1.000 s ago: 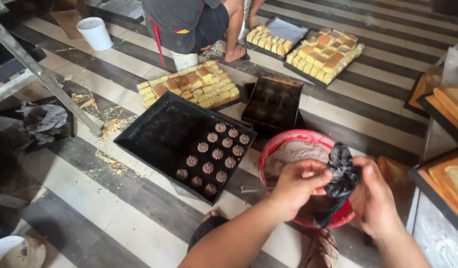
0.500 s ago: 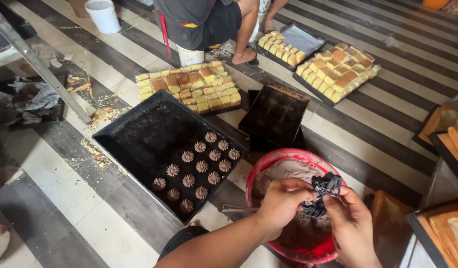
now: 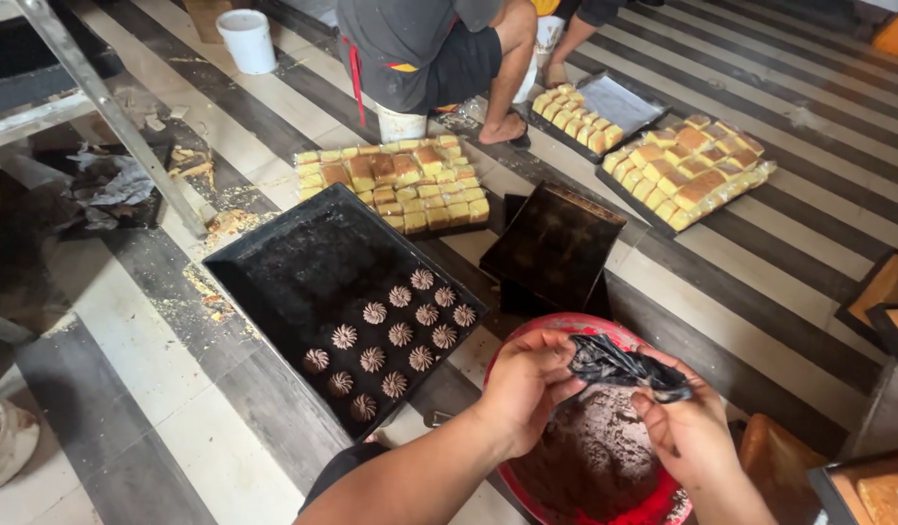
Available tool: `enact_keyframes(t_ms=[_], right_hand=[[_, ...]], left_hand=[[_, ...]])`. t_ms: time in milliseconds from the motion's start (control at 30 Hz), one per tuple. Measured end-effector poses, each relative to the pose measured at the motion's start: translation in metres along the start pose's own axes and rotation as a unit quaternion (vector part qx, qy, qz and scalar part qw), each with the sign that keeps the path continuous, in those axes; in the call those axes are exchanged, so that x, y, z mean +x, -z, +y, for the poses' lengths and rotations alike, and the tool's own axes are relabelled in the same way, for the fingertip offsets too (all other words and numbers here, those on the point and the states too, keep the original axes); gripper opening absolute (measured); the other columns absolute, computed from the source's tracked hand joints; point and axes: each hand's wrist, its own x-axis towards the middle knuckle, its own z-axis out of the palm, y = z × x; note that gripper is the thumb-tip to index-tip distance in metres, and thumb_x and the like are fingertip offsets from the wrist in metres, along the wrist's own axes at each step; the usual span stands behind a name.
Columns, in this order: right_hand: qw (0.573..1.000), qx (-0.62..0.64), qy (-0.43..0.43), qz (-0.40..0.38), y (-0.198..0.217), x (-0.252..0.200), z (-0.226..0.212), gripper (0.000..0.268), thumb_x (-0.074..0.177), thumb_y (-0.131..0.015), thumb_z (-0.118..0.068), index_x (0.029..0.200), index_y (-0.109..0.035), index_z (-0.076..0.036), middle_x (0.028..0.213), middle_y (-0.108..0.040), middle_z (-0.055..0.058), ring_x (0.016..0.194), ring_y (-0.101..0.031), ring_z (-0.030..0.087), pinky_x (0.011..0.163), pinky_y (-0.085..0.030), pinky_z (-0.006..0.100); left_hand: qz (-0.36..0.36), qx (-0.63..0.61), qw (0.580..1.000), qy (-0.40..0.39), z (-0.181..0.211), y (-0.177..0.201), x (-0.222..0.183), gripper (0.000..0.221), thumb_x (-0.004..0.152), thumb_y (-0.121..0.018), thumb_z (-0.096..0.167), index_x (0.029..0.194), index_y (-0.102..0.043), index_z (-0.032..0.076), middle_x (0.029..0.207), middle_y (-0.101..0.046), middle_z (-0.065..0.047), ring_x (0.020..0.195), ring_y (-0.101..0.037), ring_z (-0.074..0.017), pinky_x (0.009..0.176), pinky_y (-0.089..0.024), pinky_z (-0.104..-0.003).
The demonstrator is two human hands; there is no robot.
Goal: The person is piping dough into small flower shapes onto a baking tray and refilling the piping bag with chocolate-colored dough.
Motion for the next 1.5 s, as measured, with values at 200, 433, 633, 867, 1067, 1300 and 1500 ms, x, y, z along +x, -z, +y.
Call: enact_keyframes(t_ms=[200, 433, 633, 867, 1067, 1300, 1500], right_hand=[[0.995, -0.013, -0.040, -0.085, 0.006, 0.010, 0.002, 0.039, 0.090, -0.064, 0.003, 0.129, -0.063, -0.001, 0.112, -0.070, 0.010, 0.086, -0.064, 0.015, 0.072, -0.054, 0.030], [0.973, -0.102, 0.055, -0.200, -0.034, -0.051, -0.024, 0.076, 0.079, -0.073, -0.025, 0.146, -0.051, 0.004, 0.142, -0.061, 0.014, 0.130, -0.056, 0.023, 0.108, -0.041, 0.040], [0.985, -0.047, 0.046, -0.159, -0.015, -0.077, -0.012, 0.065, 0.093, -0.063, -0.039, 0.139, -0.053, 0.005, 0.143, -0.061, 0.018, 0.130, -0.059, 0.030, 0.105, -0.048, 0.054], [0.991, 0.017, -0.104, 0.085, -0.041, -0.080, -0.027, 0.035, 0.108, -0.048, -0.045, 0.125, -0.053, -0.014, 0.121, -0.045, 0.017, 0.107, -0.057, 0.026, 0.094, -0.043, 0.052], [0.983, 0.062, -0.121, 0.125, -0.082, -0.091, -0.056, 0.040, 0.103, -0.036, -0.045, 0.127, -0.055, -0.018, 0.128, -0.065, 0.002, 0.117, -0.061, 0.022, 0.099, -0.043, 0.051], [0.980, 0.052, -0.087, 0.172, -0.092, -0.097, -0.058, 0.041, 0.102, -0.039, -0.046, 0.128, -0.052, -0.018, 0.135, -0.064, 0.001, 0.124, -0.058, 0.022, 0.103, -0.039, 0.054], [0.979, 0.059, 0.014, 0.194, -0.083, -0.102, -0.066, 0.040, 0.104, -0.038, -0.042, 0.129, -0.053, -0.015, 0.133, -0.064, 0.004, 0.124, -0.061, 0.024, 0.110, -0.040, 0.057]], left_hand=[[-0.086, -0.087, 0.992, -0.032, -0.004, -0.003, -0.002, 0.007, 0.093, -0.054, 0.010, 0.097, -0.058, 0.013, 0.088, -0.066, 0.002, 0.083, -0.064, -0.0140, 0.082, -0.052, -0.033], [-0.049, -0.071, 0.996, -0.028, -0.002, -0.012, -0.008, 0.010, 0.095, -0.049, 0.019, 0.096, -0.058, 0.014, 0.086, -0.070, 0.000, 0.081, -0.067, -0.0152, 0.078, -0.052, -0.034], [-0.101, -0.104, 0.989, -0.019, -0.011, -0.007, -0.013, 0.006, 0.098, -0.052, 0.018, 0.095, -0.056, 0.015, 0.085, -0.066, 0.001, 0.081, -0.067, -0.0156, 0.080, -0.055, -0.038], [-0.127, -0.035, 0.991, 0.002, -0.013, 0.002, -0.018, 0.009, 0.096, -0.050, 0.021, 0.098, -0.057, 0.017, 0.088, -0.064, 0.004, 0.083, -0.065, -0.0146, 0.080, -0.054, -0.040], [0.061, 0.131, 0.988, 0.048, -0.101, 0.093, 0.059, 0.026, 0.098, -0.048, 0.031, 0.096, -0.065, 0.012, 0.087, -0.068, -0.007, 0.073, -0.063, -0.0182, 0.061, -0.048, -0.033], [0.265, 0.232, 0.936, -0.011, -0.304, 0.267, 0.032, 0.026, 0.097, -0.056, 0.030, 0.099, -0.069, 0.009, 0.085, -0.067, -0.009, 0.076, -0.062, -0.0227, 0.064, -0.051, -0.039], [0.383, 0.410, 0.825, 0.074, -0.335, 0.319, 0.057, 0.036, 0.100, -0.053, 0.039, 0.114, -0.064, 0.008, 0.104, -0.071, -0.014, 0.096, -0.067, -0.0313, 0.082, -0.054, -0.044]])
